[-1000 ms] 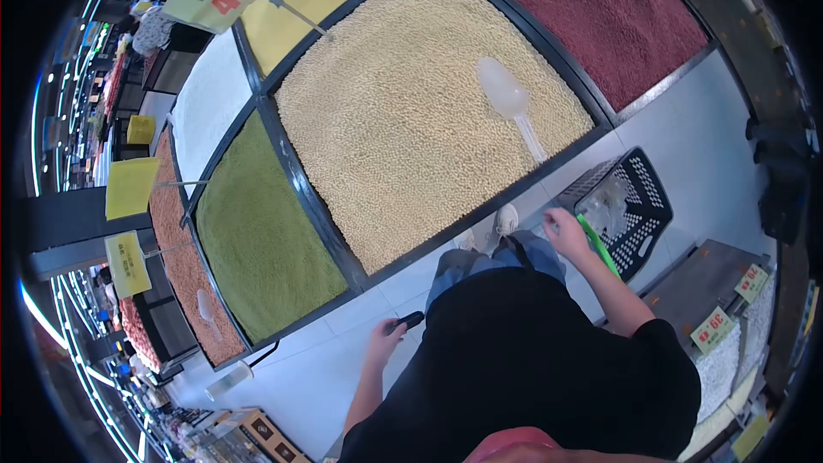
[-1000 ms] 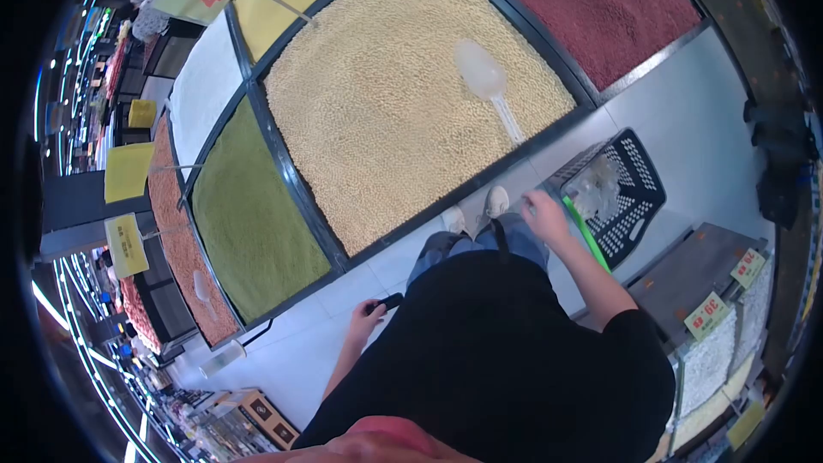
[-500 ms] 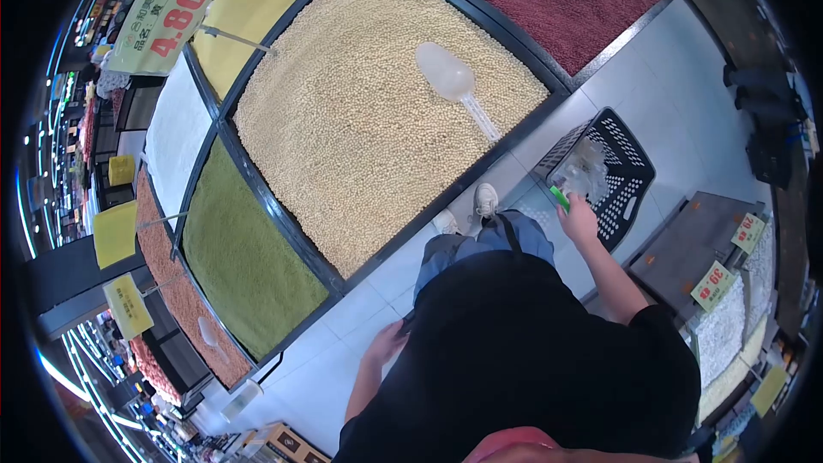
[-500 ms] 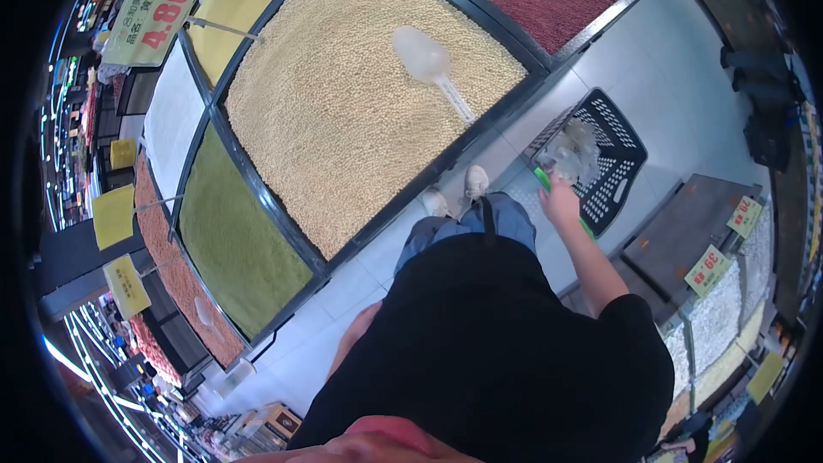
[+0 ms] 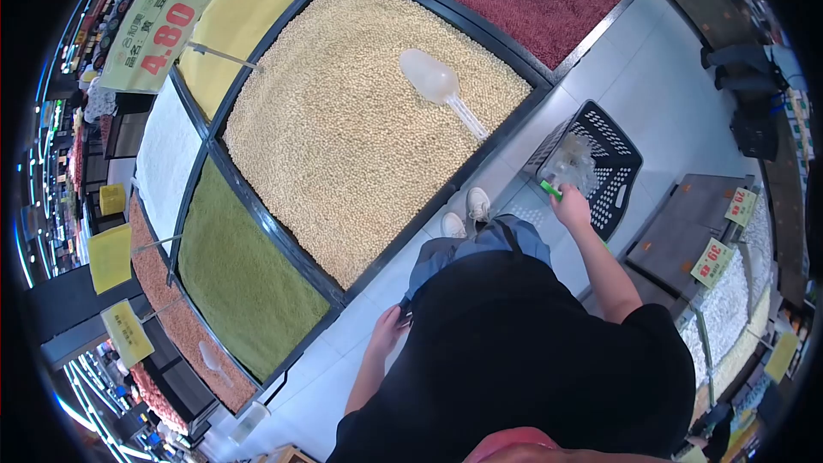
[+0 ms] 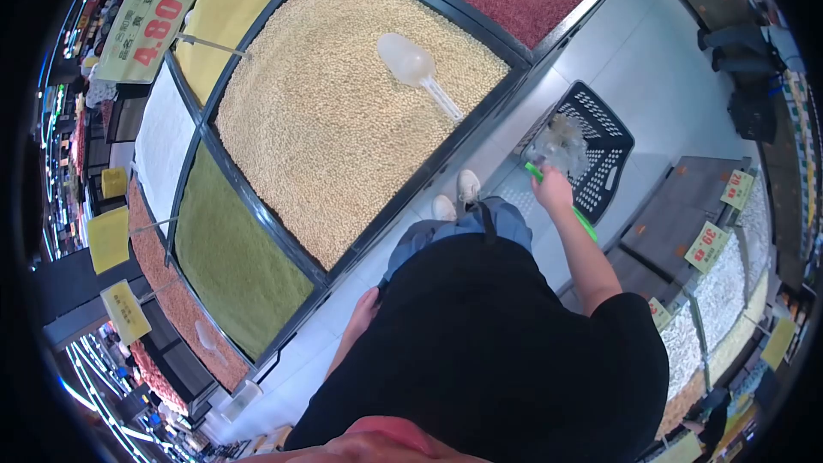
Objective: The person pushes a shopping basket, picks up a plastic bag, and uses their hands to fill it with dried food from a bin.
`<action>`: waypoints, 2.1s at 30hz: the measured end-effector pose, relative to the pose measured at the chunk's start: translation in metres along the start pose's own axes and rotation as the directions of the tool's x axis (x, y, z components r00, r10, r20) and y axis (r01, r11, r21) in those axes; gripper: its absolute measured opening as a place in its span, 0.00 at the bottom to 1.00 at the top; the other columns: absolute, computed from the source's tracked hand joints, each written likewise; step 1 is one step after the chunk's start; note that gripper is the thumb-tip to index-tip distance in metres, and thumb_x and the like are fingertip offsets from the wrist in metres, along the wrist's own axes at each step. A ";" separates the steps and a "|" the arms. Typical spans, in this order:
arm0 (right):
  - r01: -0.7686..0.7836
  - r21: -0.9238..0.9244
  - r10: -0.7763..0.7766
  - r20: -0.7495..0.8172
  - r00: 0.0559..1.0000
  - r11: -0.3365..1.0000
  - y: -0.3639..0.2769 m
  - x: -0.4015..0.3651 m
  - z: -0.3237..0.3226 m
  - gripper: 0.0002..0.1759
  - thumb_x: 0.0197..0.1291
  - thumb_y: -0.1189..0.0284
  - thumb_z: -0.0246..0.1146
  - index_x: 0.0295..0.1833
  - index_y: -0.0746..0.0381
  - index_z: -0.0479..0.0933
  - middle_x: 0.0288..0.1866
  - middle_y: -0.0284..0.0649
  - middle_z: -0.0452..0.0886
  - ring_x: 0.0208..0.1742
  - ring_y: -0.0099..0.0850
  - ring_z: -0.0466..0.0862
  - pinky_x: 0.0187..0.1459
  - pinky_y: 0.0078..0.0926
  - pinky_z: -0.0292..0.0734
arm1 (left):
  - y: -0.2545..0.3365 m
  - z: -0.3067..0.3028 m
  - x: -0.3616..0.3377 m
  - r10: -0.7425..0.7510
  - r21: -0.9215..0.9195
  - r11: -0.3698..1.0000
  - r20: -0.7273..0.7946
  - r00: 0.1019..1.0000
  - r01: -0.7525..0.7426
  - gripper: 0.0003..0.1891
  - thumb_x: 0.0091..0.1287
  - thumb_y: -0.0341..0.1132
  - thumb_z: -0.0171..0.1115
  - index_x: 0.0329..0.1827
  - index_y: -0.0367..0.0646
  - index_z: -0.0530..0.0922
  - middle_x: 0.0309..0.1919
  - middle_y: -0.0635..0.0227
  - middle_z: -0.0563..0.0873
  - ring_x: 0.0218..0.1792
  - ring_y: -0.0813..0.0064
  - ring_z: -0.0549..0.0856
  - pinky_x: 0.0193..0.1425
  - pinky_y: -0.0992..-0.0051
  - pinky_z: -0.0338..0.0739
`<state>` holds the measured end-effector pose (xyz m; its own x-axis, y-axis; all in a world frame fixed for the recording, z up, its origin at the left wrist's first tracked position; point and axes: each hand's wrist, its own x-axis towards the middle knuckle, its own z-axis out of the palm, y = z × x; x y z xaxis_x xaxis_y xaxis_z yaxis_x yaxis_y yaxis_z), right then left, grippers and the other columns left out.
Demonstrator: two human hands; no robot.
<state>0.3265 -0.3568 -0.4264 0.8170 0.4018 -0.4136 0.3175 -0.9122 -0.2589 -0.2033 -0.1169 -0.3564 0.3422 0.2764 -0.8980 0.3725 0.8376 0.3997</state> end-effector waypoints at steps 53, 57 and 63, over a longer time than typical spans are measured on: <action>-0.203 -0.007 0.203 0.015 0.979 0.979 0.075 -0.073 -0.005 0.16 0.58 0.58 0.66 0.47 0.54 0.88 0.46 0.49 0.89 0.50 0.50 0.89 0.55 0.50 0.84 | 0.085 0.129 0.080 0.325 0.810 0.076 0.532 0.782 -0.582 0.22 0.70 0.40 0.67 0.61 0.37 0.81 0.51 0.50 0.89 0.49 0.56 0.91 0.54 0.62 0.84; -0.130 0.109 0.129 0.013 0.992 0.985 0.082 -0.086 -0.013 0.17 0.57 0.57 0.69 0.47 0.56 0.86 0.45 0.50 0.89 0.49 0.50 0.89 0.53 0.50 0.84 | 0.093 0.193 0.072 0.257 0.787 -0.027 0.601 0.756 -0.617 0.22 0.70 0.41 0.67 0.62 0.37 0.80 0.55 0.50 0.87 0.51 0.56 0.90 0.56 0.62 0.83; -0.066 0.117 0.064 0.023 0.998 0.991 0.139 -0.101 -0.001 0.16 0.57 0.58 0.68 0.45 0.57 0.86 0.43 0.50 0.89 0.47 0.50 0.89 0.50 0.50 0.85 | 0.071 0.317 0.082 0.086 0.618 -0.255 0.780 0.620 -0.743 0.33 0.66 0.43 0.71 0.71 0.39 0.73 0.62 0.47 0.82 0.62 0.53 0.84 0.65 0.60 0.79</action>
<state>0.2889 -0.5247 -0.4197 0.8245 0.3445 -0.4489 0.2044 -0.9211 -0.3314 0.1245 -0.1841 -0.3436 0.9171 -0.1246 -0.3787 0.1840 -0.7105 0.6792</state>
